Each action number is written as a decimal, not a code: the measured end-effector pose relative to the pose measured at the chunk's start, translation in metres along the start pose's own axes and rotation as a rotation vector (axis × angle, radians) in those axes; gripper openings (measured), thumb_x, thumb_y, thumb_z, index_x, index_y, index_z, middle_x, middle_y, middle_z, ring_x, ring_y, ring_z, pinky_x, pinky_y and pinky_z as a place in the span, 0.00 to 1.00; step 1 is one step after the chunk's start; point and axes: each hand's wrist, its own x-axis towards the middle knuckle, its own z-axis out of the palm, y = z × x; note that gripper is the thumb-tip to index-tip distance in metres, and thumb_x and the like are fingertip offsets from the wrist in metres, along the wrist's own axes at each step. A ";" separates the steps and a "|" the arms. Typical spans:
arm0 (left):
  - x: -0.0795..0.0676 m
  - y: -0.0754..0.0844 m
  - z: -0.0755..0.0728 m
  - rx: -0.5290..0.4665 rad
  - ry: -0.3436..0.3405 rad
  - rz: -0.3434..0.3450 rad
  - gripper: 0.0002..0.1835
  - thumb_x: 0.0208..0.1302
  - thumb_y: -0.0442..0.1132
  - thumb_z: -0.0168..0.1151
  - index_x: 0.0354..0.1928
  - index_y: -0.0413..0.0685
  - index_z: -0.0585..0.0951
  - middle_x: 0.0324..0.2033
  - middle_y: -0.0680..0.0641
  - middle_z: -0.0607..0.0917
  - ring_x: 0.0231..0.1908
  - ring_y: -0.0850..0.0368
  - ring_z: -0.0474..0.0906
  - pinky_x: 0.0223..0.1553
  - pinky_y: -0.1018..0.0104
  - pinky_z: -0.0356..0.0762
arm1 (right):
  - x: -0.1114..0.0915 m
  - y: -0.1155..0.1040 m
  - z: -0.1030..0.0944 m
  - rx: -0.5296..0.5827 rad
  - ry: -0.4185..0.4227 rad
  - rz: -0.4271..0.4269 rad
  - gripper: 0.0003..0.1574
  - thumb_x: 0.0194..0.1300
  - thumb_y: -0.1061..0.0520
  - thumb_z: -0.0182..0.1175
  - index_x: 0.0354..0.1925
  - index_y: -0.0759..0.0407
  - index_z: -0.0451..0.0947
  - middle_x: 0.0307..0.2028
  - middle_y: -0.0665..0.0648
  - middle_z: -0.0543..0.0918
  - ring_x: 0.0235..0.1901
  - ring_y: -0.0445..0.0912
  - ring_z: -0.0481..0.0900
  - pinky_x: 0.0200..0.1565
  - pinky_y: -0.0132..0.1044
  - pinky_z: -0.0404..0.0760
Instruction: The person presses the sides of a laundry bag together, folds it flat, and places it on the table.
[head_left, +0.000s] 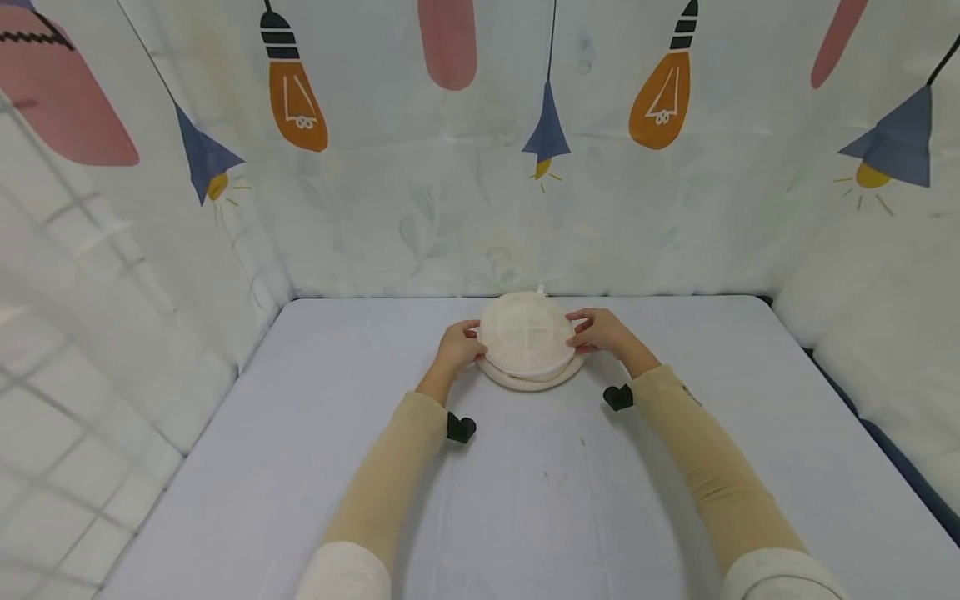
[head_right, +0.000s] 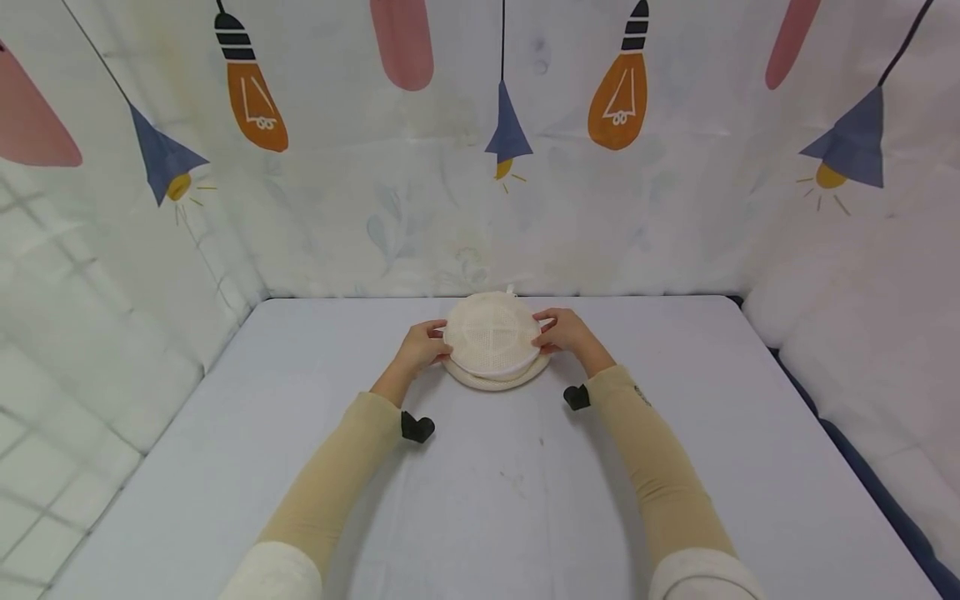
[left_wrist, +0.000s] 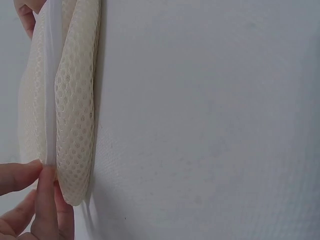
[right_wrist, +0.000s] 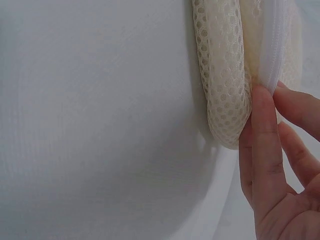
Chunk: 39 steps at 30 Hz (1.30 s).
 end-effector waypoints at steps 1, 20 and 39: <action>0.000 0.000 0.000 0.004 0.000 0.000 0.33 0.64 0.17 0.60 0.72 0.37 0.71 0.56 0.35 0.74 0.40 0.53 0.75 0.47 0.63 0.83 | 0.000 0.000 0.000 -0.003 -0.001 0.000 0.40 0.66 0.70 0.66 0.73 0.69 0.66 0.47 0.63 0.71 0.36 0.45 0.78 0.41 0.32 0.85; 0.001 0.001 -0.001 0.032 -0.014 -0.014 0.34 0.63 0.17 0.60 0.72 0.36 0.71 0.58 0.34 0.73 0.38 0.55 0.74 0.43 0.67 0.82 | 0.000 -0.003 0.003 -0.016 -0.009 0.011 0.39 0.65 0.73 0.66 0.72 0.71 0.65 0.44 0.61 0.71 0.30 0.42 0.78 0.38 0.32 0.85; -0.001 0.005 -0.002 0.088 0.011 0.002 0.35 0.62 0.19 0.62 0.72 0.38 0.71 0.59 0.34 0.75 0.39 0.53 0.75 0.44 0.65 0.83 | -0.005 -0.009 0.002 -0.219 -0.012 -0.037 0.39 0.69 0.67 0.64 0.74 0.71 0.63 0.50 0.68 0.74 0.37 0.47 0.81 0.43 0.34 0.85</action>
